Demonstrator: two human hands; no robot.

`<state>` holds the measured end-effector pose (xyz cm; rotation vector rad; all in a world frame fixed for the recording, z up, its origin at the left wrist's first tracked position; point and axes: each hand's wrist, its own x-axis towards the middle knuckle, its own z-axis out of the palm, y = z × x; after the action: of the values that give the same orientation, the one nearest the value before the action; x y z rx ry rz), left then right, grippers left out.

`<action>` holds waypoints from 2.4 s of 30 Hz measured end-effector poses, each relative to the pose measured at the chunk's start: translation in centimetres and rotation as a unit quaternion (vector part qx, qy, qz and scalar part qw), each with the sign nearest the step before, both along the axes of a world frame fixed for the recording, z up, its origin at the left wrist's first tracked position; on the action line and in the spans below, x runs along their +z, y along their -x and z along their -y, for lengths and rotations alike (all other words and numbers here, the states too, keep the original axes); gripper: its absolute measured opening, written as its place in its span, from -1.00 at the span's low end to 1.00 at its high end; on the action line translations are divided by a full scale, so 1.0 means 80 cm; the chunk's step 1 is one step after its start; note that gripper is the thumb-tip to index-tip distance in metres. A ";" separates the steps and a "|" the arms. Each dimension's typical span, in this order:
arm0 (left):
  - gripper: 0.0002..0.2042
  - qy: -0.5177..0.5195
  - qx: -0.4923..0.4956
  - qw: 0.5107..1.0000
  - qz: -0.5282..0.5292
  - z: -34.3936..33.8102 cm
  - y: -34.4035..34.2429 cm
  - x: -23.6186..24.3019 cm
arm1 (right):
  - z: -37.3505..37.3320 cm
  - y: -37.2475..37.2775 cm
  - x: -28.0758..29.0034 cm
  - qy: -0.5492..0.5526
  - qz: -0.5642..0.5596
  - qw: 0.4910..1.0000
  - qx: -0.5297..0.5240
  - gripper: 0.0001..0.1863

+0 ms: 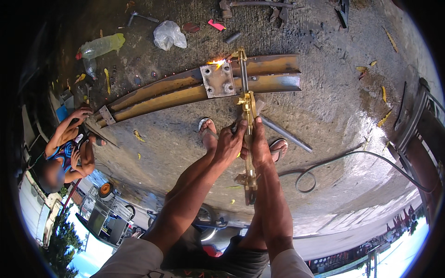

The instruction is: The person uses a welding torch to heat and weld a metal frame on the ground. The person holds the torch with both hands, directs the flame onto the metal, and moves along the frame to weld different sections.

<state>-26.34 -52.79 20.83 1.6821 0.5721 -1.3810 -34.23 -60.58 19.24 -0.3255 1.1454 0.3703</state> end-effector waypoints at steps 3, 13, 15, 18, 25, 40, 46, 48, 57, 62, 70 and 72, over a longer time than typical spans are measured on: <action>-0.50 -0.002 -0.005 1.000 -0.008 -0.003 0.002 -0.006 | 0.002 -0.003 0.004 0.008 -0.011 1.000 0.008 -0.27; -0.48 -0.003 -0.015 1.000 -0.007 -0.001 -0.001 -0.005 | 0.000 -0.005 0.004 0.017 -0.030 0.999 0.026 -0.25; -0.49 0.007 -0.015 1.000 -0.006 -0.004 0.001 -0.010 | 0.000 -0.005 0.004 0.019 -0.029 0.999 0.026 -0.25; -0.49 0.006 -0.017 1.000 0.002 -0.005 0.003 -0.011 | 0.002 -0.012 0.012 0.030 -0.036 0.999 0.026 -0.25; -0.50 0.002 -0.016 1.000 0.003 -0.007 0.006 -0.015 | 0.001 -0.012 0.012 0.040 -0.031 0.999 0.018 -0.28; -0.53 -0.022 0.012 0.994 0.108 -0.012 -0.002 -0.005 | -0.008 -0.030 -0.002 0.024 0.012 0.999 0.032 -0.34; -0.52 -0.048 -0.010 0.995 0.087 -0.022 -0.008 -0.009 | -0.017 -0.037 -0.011 0.029 -0.006 0.998 0.054 -0.32; -0.52 -0.047 -0.011 0.993 0.109 -0.026 -0.005 -0.016 | -0.022 -0.037 -0.016 0.036 -0.002 0.998 0.051 -0.31; -0.48 -0.045 0.000 0.985 0.168 -0.034 0.004 -0.032 | -0.031 -0.038 -0.021 0.068 0.009 0.997 0.044 -0.30; -0.49 -0.058 -0.022 0.978 0.197 -0.037 0.006 -0.034 | -0.031 -0.034 -0.024 0.056 0.000 0.997 0.061 -0.29; -0.54 -0.009 0.049 0.986 0.159 -0.042 0.002 -0.013 | -0.039 -0.046 0.002 0.139 0.038 0.988 0.053 -0.28; -0.55 0.021 0.081 0.988 0.133 -0.047 0.008 -0.012 | -0.039 -0.050 0.018 0.180 0.029 0.982 0.052 -0.27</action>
<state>-26.98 -49.04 19.87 1.7111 0.5085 -1.0259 -30.19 -57.46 20.68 -0.7117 1.1399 0.2421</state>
